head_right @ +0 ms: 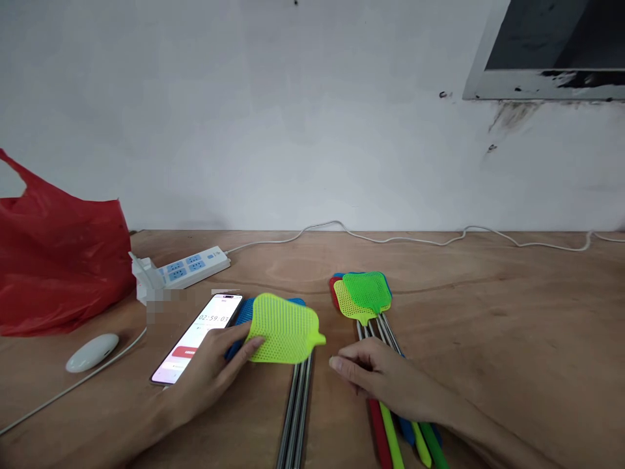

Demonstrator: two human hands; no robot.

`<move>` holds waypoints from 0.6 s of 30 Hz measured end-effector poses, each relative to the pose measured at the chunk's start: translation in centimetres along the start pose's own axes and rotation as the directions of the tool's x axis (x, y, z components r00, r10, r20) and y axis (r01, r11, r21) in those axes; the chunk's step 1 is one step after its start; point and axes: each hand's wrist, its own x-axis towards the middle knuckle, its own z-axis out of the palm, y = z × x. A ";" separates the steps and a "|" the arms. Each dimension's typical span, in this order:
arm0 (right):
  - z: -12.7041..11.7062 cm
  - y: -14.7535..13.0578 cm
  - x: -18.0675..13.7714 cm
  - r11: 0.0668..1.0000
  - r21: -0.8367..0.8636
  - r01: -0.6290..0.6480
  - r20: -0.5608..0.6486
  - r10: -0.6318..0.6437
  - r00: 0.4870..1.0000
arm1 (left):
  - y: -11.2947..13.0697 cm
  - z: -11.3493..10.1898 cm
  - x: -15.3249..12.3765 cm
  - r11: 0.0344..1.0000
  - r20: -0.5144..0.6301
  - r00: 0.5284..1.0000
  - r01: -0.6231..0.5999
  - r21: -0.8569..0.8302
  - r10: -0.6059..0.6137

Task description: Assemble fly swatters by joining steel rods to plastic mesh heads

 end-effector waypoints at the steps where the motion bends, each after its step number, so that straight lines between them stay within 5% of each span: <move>1: -0.1 0.3 0.2 1.000 0.008 0.010 -0.037 -0.009 0.999 | 0.1 -0.1 0.1 0.995 0.000 0.998 0.068 -0.072 -0.068; 5: -0.7 0.6 0.4 0.950 0.305 -0.072 -0.023 0.083 0.996 | -0.2 -0.3 0.6 0.894 0.097 0.961 0.276 -0.354 -0.258; 8: -1.0 -0.1 0.1 0.853 0.517 -0.066 -0.048 0.106 0.993 | -0.7 -0.1 0.6 0.836 0.196 0.932 0.360 -0.415 -0.304; 11: -1.0 -0.6 -0.3 0.794 0.604 -0.060 -0.050 0.113 0.992 | -0.8 0.4 0.4 0.806 0.283 0.910 0.403 -0.433 -0.303; 15: -0.9 -0.6 -0.6 0.758 0.631 -0.164 0.100 0.130 0.986 | -0.6 0.7 0.2 0.776 0.382 0.888 0.425 -0.466 -0.257; 18: -0.9 -0.5 -0.6 0.737 0.647 -0.195 0.140 0.136 0.981 | -0.3 0.8 0.1 0.743 0.379 0.888 0.434 -0.509 -0.259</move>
